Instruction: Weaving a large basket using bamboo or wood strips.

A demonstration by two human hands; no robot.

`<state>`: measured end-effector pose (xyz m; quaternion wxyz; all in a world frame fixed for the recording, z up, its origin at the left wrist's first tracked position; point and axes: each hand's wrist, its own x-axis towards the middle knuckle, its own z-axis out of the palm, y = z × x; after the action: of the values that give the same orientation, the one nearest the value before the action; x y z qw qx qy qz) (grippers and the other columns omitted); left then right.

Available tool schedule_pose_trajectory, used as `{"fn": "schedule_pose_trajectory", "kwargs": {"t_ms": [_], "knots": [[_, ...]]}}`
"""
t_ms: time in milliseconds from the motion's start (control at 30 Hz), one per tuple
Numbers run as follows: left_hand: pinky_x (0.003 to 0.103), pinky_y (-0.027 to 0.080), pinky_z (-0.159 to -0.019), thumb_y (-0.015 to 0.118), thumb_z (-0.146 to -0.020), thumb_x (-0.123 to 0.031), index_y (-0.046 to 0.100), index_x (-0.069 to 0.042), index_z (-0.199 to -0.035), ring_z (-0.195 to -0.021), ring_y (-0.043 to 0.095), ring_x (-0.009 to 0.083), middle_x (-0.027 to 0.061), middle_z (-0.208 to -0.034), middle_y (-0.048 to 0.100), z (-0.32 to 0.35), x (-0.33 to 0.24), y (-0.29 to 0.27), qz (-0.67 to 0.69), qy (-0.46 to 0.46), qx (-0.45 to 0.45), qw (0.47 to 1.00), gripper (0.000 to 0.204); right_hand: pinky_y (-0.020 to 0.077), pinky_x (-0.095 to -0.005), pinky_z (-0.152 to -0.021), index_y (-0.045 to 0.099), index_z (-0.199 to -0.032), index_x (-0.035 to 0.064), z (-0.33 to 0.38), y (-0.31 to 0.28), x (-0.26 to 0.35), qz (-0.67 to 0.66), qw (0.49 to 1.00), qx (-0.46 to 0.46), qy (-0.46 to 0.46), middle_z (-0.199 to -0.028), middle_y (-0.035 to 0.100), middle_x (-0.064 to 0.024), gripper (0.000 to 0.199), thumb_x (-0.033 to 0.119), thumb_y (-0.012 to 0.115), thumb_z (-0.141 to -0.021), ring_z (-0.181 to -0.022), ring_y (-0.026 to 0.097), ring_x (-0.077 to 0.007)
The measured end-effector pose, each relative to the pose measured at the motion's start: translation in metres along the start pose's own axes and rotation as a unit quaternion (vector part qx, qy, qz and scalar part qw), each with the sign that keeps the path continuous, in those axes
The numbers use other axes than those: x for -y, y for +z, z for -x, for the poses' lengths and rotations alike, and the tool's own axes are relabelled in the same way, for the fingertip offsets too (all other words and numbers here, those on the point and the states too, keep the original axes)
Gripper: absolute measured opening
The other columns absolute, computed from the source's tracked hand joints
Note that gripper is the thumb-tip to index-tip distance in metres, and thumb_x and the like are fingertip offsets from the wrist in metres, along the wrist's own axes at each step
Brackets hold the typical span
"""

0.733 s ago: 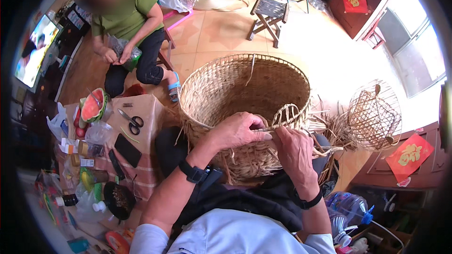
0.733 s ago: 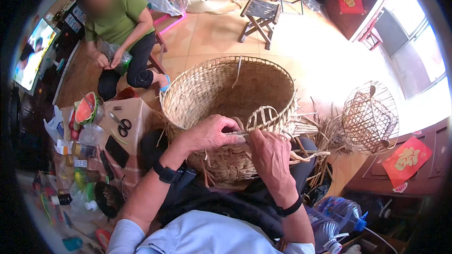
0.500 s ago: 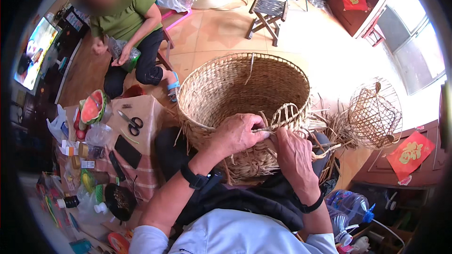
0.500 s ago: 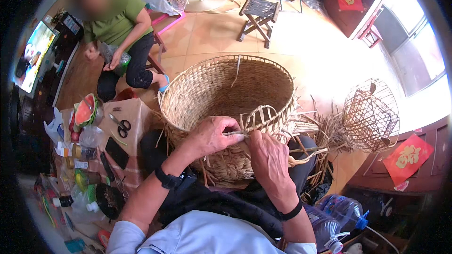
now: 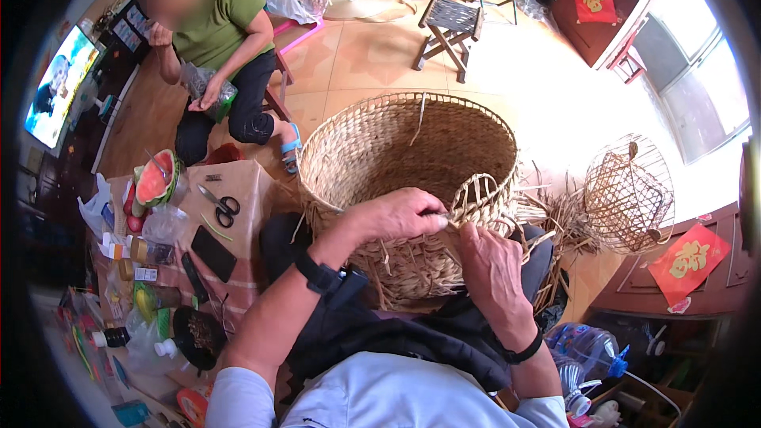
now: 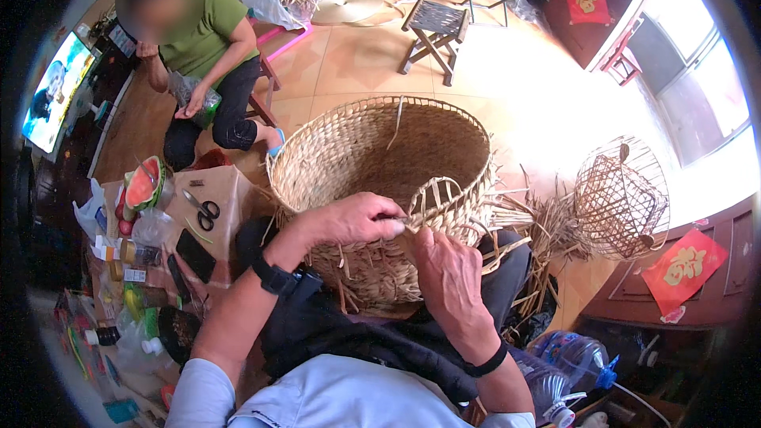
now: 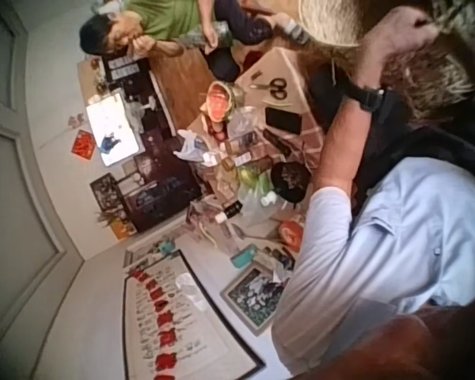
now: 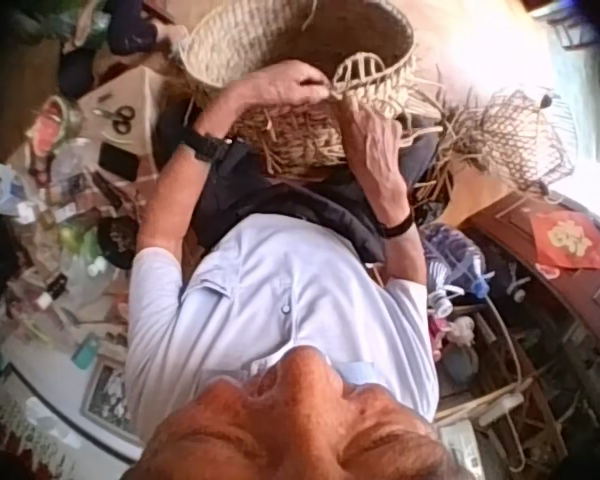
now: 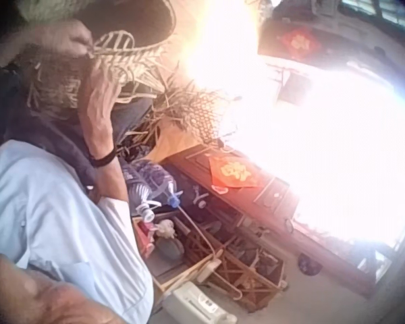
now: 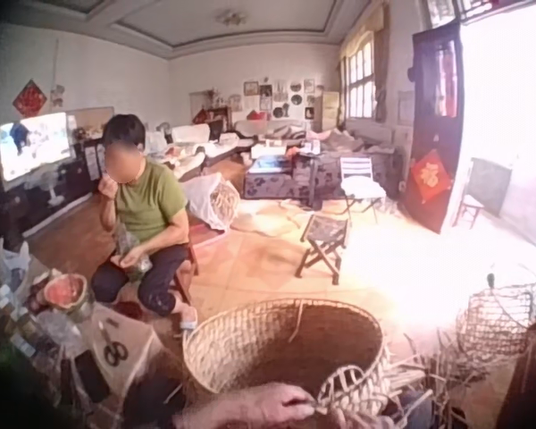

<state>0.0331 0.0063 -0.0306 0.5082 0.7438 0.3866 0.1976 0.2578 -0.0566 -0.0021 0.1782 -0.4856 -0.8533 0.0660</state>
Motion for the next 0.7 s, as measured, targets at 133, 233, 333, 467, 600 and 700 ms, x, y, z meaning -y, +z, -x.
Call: {"fn": "schedule_pose_trajectory", "kwargs": {"t_ms": [133, 233, 333, 467, 600, 700], "knots": [[0.025, 0.046, -0.065, 0.06, -0.108, -0.038, 0.074, 0.0, -0.1, -0.073, 0.056, 0.0047, -0.0035, -0.08, 0.067, -0.007, 0.018, -0.013, 0.13, -0.181, 0.053, 0.973, 0.041, 0.051, -0.0481, -0.06, 0.053, -0.086, 0.0054, -0.015, 0.007, 0.005, -0.001, 1.0, 0.003, 0.002, -0.071, 0.062, -0.0134, 0.01, 0.008, 0.061, -0.091, -0.072, 0.07, -0.034], [0.026, 0.042, -0.06, 0.062, -0.107, -0.039, 0.075, -0.001, -0.098, -0.068, 0.051, 0.0037, -0.005, -0.077, 0.064, -0.007, -0.002, -0.016, 0.164, -0.175, 0.06, 0.969, 0.041, 0.0506, -0.0484, -0.059, 0.054, -0.083, 0.0054, -0.017, 0.009, 0.003, -0.001, 1.0, -0.003, 0.016, -0.069, 0.063, -0.0139, 0.013, 0.01, 0.062, -0.092, -0.07, 0.07, -0.0343], [0.026, 0.041, -0.058, 0.064, -0.106, -0.038, 0.075, -0.002, -0.098, -0.067, 0.051, 0.0036, -0.0048, -0.076, 0.064, -0.006, 0.005, -0.014, 0.17, -0.173, 0.047, 0.969, 0.038, 0.0504, -0.0478, -0.059, 0.056, -0.084, 0.005, -0.015, -0.003, 0.003, -0.011, 1.0, 0.014, 0.014, -0.069, 0.063, -0.0135, 0.014, 0.013, 0.064, -0.092, -0.07, 0.07, -0.034], [0.025, 0.043, -0.059, 0.064, -0.105, -0.028, 0.075, -0.003, -0.096, -0.068, 0.054, 0.0036, -0.005, -0.075, 0.064, -0.008, -0.01, -0.022, 0.053, -0.209, 0.057, 0.975, 0.029, 0.0506, -0.0463, -0.061, 0.058, -0.087, 0.005, 0.001, -0.027, 0.001, 0.007, 1.0, 0.007, 0.018, -0.072, 0.064, -0.0132, 0.016, 0.017, 0.067, -0.093, -0.071, 0.07, -0.0337], [0.024, 0.049, -0.065, 0.061, -0.103, -0.017, 0.073, -0.002, -0.1, -0.074, 0.058, 0.0047, -0.0036, -0.084, 0.065, -0.003, 0.001, -0.01, 0.149, -0.215, -0.017, 0.965, 0.02, 0.0508, -0.0459, -0.063, 0.055, -0.086, 0.0052, 0.003, -0.021, 0.003, -0.009, 1.0, 0.003, 0.006, -0.072, 0.062, -0.0132, 0.018, 0.016, 0.067, -0.094, -0.071, 0.069, -0.0339], [0.022, 0.051, -0.071, 0.063, -0.101, -0.013, 0.071, -0.001, -0.109, -0.08, 0.06, 0.0058, 0.0003, -0.096, 0.068, -0.001, -0.004, -0.011, 0.307, -0.193, -0.031, 0.932, 0.016, 0.0503, -0.0467, -0.06, 0.052, -0.085, 0.0054, -0.006, -0.003, 0.004, -0.028, 1.0, -0.002, 0.01, -0.069, 0.06, -0.0133, 0.017, 0.013, 0.065, -0.093, -0.069, 0.068, -0.0348]]}}
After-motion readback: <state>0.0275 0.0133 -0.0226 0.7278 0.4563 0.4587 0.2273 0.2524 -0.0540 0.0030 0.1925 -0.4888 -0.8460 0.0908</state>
